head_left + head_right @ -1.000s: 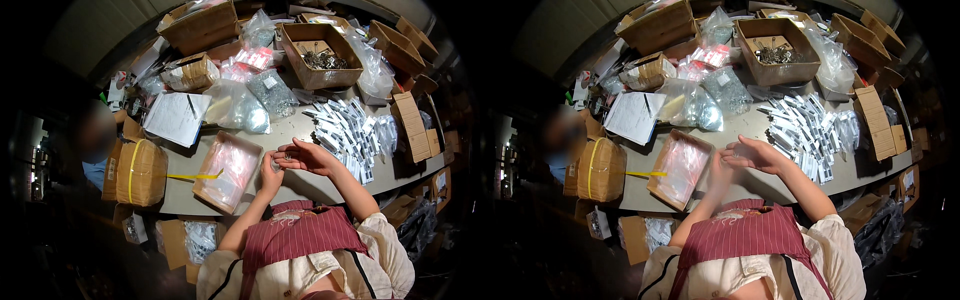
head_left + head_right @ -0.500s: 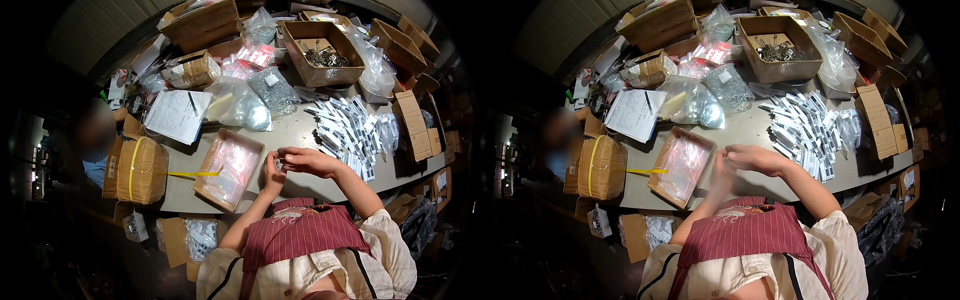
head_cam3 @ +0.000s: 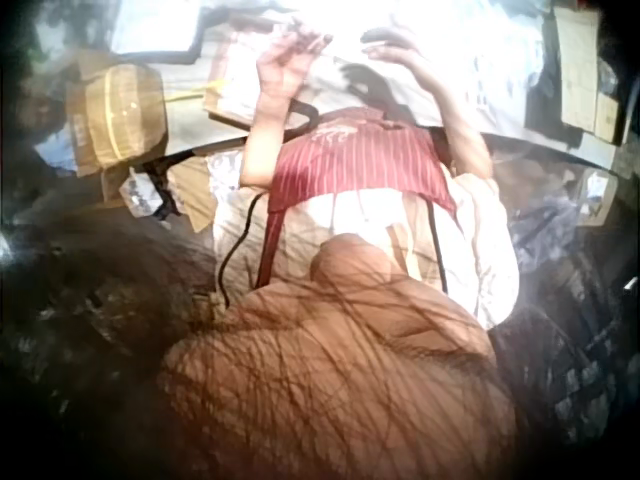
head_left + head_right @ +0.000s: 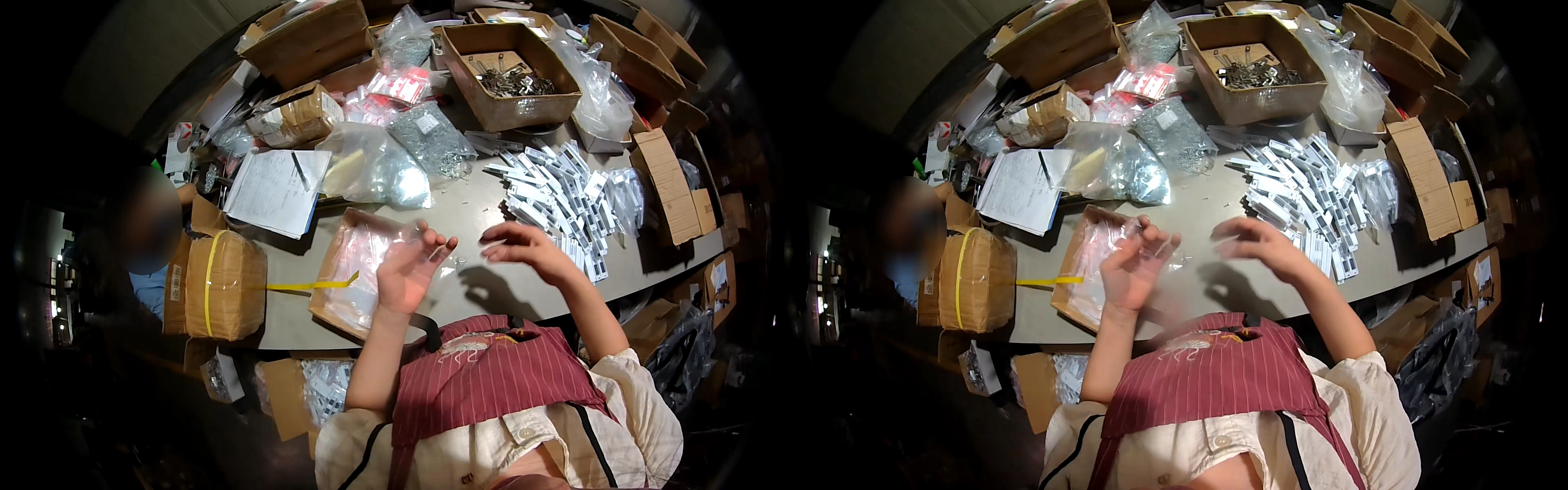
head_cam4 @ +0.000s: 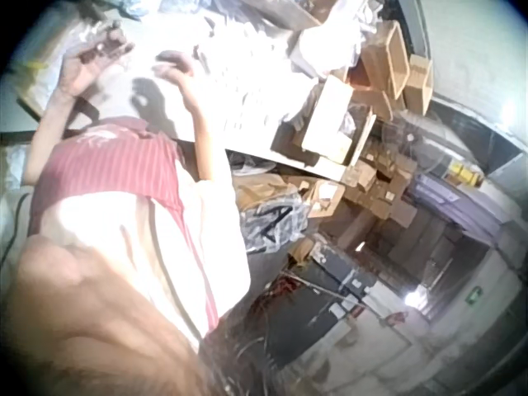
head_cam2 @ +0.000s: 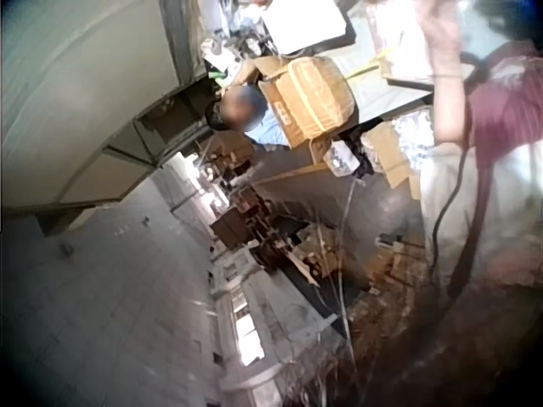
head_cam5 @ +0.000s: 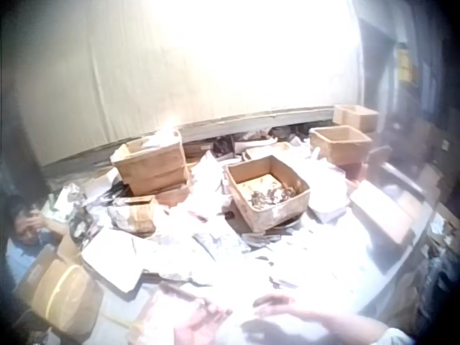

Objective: The person repeatedly picks up small rectangular components from a table, places them into clear plastic bags, and sets the bags into a cardboard box. The process is repeated continuously with multiple identical items.

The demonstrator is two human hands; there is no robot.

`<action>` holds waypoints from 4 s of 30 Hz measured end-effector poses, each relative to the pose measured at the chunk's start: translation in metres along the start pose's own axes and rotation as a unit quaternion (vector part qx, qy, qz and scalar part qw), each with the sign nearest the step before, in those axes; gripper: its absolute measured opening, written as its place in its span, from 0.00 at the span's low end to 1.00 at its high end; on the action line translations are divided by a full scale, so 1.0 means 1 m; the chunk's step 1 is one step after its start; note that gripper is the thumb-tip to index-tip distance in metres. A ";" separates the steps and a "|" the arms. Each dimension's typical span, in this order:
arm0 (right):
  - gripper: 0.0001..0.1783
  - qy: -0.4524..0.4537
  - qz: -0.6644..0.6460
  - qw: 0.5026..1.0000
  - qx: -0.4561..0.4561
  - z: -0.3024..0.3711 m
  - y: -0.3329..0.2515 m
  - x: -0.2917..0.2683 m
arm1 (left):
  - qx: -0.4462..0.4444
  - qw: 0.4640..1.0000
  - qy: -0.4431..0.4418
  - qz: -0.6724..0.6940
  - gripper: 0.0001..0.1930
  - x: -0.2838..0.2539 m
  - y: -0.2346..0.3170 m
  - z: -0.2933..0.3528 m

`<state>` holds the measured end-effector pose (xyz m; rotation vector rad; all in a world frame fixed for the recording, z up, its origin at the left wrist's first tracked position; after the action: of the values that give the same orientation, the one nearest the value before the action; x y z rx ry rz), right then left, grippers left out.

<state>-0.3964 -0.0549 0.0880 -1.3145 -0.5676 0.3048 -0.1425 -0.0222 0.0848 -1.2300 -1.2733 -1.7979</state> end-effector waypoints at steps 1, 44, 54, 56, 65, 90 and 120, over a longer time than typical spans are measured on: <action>0.22 -0.033 -0.035 0.999 0.022 0.001 0.003 0.008 | -0.021 0.998 -0.016 0.052 0.15 0.007 0.003 -0.003; 0.06 0.214 0.016 0.975 -0.050 0.014 0.045 -0.054 | -0.083 0.916 0.147 -0.364 0.14 -0.057 -0.094 -0.009; 0.15 0.115 -0.060 0.991 0.022 0.027 0.050 0.005 | -0.156 0.942 0.106 -0.278 0.14 -0.035 -0.091 -0.008; 0.12 0.123 -0.136 0.981 0.057 0.032 0.030 0.020 | -0.169 0.966 0.116 -0.159 0.13 -0.032 -0.089 0.005; 0.09 0.134 -0.050 0.989 -0.026 0.031 0.038 0.037 | -0.052 0.951 0.153 -0.263 0.12 -0.028 -0.080 0.012; 0.09 0.215 0.302 0.886 -0.278 0.041 0.018 0.053 | -0.021 0.937 0.118 -0.328 0.13 -0.002 -0.077 0.008; 0.17 0.142 0.219 0.945 -0.195 0.026 0.005 0.039 | 0.050 0.929 0.110 -0.349 0.10 0.004 -0.079 0.012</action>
<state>-0.3778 -0.0120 0.0960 -1.8350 -0.0818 0.3704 -0.2079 0.0170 0.0601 -0.5089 -1.7783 -2.2294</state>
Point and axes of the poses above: each hand's wrist, its own z-axis away from the middle knuckle, its own x-axis out of the palm, y = z × x, the point moved 2 cm from there along -z, towards the middle knuckle, and after that the axes turned 7 degrees about -x, right-handed, at the moved point
